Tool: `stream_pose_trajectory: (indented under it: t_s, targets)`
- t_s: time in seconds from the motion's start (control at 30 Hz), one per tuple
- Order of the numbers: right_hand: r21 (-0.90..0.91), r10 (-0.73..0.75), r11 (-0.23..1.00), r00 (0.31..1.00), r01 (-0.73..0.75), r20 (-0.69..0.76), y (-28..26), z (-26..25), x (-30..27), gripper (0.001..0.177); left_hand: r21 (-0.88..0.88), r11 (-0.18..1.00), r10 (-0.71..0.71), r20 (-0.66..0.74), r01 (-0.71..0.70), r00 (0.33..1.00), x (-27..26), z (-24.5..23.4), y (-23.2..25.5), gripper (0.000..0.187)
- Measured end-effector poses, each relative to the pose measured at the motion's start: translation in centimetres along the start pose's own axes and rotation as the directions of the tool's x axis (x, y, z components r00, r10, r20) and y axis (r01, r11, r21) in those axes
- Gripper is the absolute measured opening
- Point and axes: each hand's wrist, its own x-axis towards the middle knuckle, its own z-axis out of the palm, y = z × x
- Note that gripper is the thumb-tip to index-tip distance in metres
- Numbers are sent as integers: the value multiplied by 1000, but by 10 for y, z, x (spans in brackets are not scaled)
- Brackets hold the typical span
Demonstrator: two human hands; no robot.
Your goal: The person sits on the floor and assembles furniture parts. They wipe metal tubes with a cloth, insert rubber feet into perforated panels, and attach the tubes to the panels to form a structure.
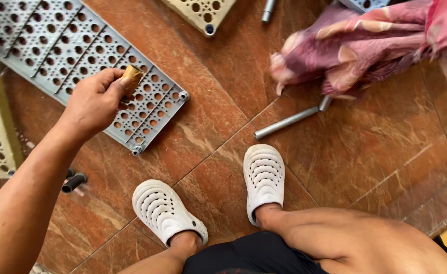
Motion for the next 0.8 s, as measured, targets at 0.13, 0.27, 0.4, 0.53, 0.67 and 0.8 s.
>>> stream_pose_trajectory:
  t_s: [0.13, 0.27, 0.4, 0.53, 0.67, 0.8]
  targets:
    - [118, -118, 987, 989, 108, 88, -29, 14, -33, 57, -251, 965, -57, 103, 81, 993, 6, -4, -7, 31]
    - [383, -361, 897, 866, 220, 347, -91, 43, -93, 60, -375, 921, -54, 147, 106, 988, 9, 1, 0, 33]
    - [374, -475, 879, 475, 296, 741, -159, 79, -151, 64, -393, 911, -61, 162, 121, 985, 7, 4, 4, 34]
    - [219, -557, 742, 402, 633, 727, -177, 72, -157, 80, -501, 862, 32, 196, 72, 980, 6, 11, -3, 36]
    - [472, -731, 663, 639, 582, 239, -195, 46, -146, 65, -526, 850, 149, 298, 32, 943, -3, 29, -14, 38]
    - [645, -796, 441, 604, 624, -40, -224, 24, -160, 70, -562, 822, 338, 358, -88, 870, -13, 58, -5, 37]
